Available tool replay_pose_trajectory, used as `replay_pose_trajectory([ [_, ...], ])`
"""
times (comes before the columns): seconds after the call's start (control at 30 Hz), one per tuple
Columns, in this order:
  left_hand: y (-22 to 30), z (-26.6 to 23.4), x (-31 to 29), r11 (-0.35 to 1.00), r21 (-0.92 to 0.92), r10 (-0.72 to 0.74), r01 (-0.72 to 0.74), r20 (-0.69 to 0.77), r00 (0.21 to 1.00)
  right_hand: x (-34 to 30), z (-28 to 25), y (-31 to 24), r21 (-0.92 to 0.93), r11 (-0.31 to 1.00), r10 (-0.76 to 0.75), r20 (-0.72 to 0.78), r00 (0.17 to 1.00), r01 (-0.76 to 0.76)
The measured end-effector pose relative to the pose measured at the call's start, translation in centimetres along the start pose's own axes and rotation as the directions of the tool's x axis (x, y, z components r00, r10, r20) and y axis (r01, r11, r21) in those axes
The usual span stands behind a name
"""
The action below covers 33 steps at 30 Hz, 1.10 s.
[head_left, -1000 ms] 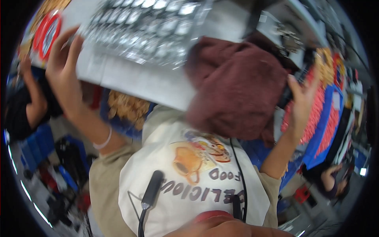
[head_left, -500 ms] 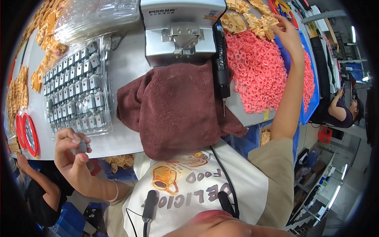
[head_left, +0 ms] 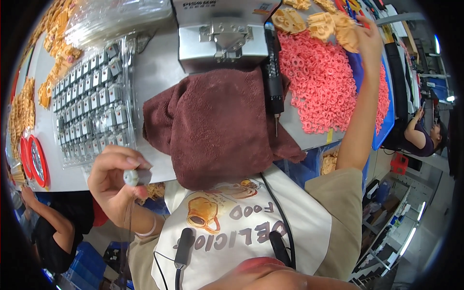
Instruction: The person assembles small plastic components for a toy by securing pink plastic gears into a plastic toy housing with small screws using an electric screwdriver.
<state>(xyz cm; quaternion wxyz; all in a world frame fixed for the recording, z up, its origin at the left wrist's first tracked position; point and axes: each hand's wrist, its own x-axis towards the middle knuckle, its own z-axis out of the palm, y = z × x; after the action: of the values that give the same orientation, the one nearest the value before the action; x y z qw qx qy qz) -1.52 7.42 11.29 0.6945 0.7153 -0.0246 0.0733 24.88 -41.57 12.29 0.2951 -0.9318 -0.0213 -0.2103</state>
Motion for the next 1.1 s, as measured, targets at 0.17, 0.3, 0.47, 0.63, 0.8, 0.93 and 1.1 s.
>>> replay_pose_trajectory([
  [0.17, -0.5, 2.0, 0.5, 0.978, -0.210, 0.021, -0.008, 0.060, 0.998, -5.7, -2.2, -7.7, 0.430, 0.902, 0.043, -0.010, 0.999, -0.035],
  [0.3, -1.3, 3.6, 1.1, 0.921, -0.386, -0.003, 0.049, 0.119, 0.993, -12.4, 1.7, -16.1, 0.785, 0.573, 0.144, 0.186, 0.972, -0.235],
  [0.47, -1.3, 5.5, 2.2, 0.886, -0.433, -0.149, 0.164, 0.068, 0.987, -20.0, 6.5, -19.0, 0.765, 0.327, -0.053, 0.601, 0.798, -0.554],
  [0.63, -1.8, 7.7, 3.5, 0.980, -0.193, 0.039, -0.047, -0.048, 0.998, -22.7, 6.2, -20.3, 0.573, 0.801, -0.031, 0.326, 0.945, -0.172],
  [0.8, -2.7, 10.4, 5.4, 0.933, 0.247, 0.271, -0.261, -0.008, 0.963, -22.6, 6.4, -19.2, 0.410, 0.912, -0.123, 0.259, 0.958, 0.007],
  [0.93, -3.3, 12.1, 6.3, 0.769, 0.475, 0.442, -0.429, 0.090, 0.892, -22.9, 6.4, -18.5, 0.443, 0.895, -0.157, 0.230, 0.961, 0.040],
  [1.1, -4.0, 12.8, 6.8, 0.608, 0.582, 0.587, -0.540, 0.129, 0.800, -22.6, 6.2, -18.0, 0.472, 0.880, -0.185, 0.241, 0.953, 0.051],
])
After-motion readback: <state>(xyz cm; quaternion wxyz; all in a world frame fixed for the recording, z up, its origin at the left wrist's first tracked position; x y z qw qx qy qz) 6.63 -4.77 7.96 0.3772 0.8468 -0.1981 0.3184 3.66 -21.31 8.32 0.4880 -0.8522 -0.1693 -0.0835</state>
